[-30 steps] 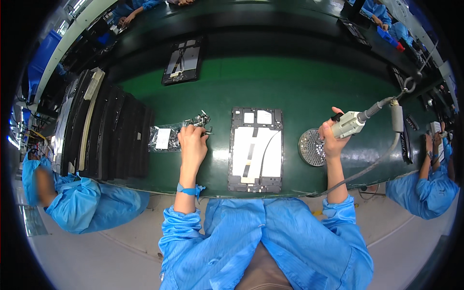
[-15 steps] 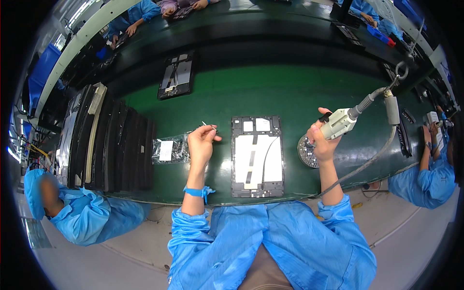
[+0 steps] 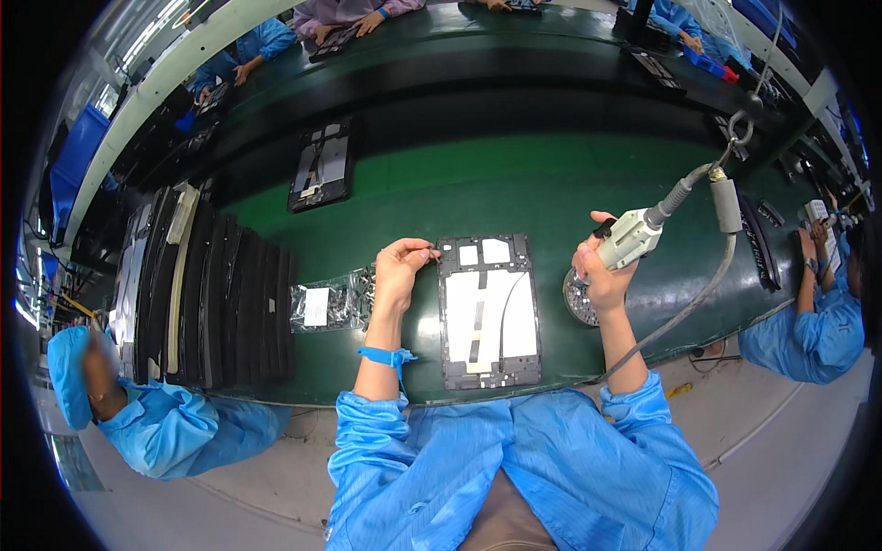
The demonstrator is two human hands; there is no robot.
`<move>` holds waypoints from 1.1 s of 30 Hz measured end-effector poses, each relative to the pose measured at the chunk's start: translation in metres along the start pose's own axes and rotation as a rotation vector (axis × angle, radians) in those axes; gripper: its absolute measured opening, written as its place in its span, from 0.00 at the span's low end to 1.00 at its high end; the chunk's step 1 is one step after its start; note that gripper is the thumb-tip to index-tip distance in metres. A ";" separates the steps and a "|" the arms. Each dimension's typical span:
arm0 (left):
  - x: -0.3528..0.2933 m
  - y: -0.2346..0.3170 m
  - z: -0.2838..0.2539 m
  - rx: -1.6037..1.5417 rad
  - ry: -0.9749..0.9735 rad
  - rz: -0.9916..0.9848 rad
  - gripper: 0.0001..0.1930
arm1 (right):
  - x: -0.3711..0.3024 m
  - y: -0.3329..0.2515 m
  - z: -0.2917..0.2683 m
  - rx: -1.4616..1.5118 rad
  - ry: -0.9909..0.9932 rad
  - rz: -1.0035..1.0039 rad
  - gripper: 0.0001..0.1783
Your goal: Installing internal components and screws into an electronic device chassis using an electric screwdriver.
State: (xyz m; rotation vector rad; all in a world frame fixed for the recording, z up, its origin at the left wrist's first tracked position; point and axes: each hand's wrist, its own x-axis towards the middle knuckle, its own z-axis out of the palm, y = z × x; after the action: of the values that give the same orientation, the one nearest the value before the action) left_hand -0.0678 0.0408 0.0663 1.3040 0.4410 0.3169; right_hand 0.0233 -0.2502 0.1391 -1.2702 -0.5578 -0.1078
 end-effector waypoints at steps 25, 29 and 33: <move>0.022 0.007 0.012 0.598 0.101 0.137 0.04 | -0.001 0.004 0.010 0.063 0.031 0.019 0.24; 0.025 0.010 0.016 0.640 0.094 0.161 0.06 | -0.002 0.005 0.011 0.073 0.024 0.026 0.24; 0.033 -0.002 0.007 0.520 0.075 0.133 0.05 | -0.001 0.005 0.014 0.081 0.020 0.019 0.24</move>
State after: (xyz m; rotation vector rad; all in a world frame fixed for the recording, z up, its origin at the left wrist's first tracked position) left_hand -0.0355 0.0502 0.0614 1.8384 0.5215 0.3777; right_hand 0.0194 -0.2360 0.1368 -1.1940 -0.5283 -0.0812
